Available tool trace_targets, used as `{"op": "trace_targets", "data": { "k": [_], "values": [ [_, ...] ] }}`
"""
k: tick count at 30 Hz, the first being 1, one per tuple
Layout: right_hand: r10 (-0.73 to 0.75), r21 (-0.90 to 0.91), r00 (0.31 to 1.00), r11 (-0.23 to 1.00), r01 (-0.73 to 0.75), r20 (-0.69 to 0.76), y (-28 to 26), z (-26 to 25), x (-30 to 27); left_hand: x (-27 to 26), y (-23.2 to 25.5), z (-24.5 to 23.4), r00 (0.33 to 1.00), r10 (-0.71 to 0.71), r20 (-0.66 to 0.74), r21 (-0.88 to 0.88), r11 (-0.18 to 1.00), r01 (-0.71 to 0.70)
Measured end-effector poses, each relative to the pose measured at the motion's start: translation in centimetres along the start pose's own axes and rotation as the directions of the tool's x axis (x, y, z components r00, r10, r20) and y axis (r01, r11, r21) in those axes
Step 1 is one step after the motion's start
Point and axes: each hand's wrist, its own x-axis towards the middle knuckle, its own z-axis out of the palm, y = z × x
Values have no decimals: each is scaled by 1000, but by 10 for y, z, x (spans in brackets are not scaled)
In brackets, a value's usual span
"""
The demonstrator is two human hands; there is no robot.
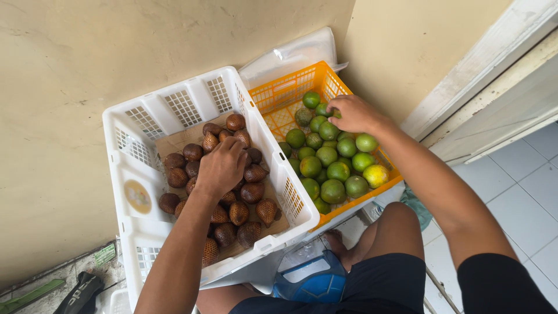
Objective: Picking limes from a crate and placing them into a plastic bag for packaging.
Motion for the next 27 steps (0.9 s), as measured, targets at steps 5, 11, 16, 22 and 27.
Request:
{"op": "trace_targets", "data": {
  "k": [5, 11, 16, 22, 27],
  "values": [
    [166, 13, 986, 986, -166, -14, 42, 59, 86, 1, 1, 1, 1000, 30, -1, 32, 999, -30],
    [379, 25, 925, 925, -379, 2, 39, 86, 129, 5, 7, -16, 998, 58, 5, 97, 994, -58],
    [453, 42, 890, 891, -451, -54, 31, 85, 139, 8, 4, -16, 998, 60, 32, 89, 994, -62],
    [458, 97, 881, 888, -449, -117, 4, 68, 129, 7, -6, -11, 998, 36, 44, 107, 993, -40],
    [195, 153, 940, 976, -157, -281, -24, 17, 79, 7, -1, -10, 997, 80, -6, 102, 992, -79]
  ]
}}
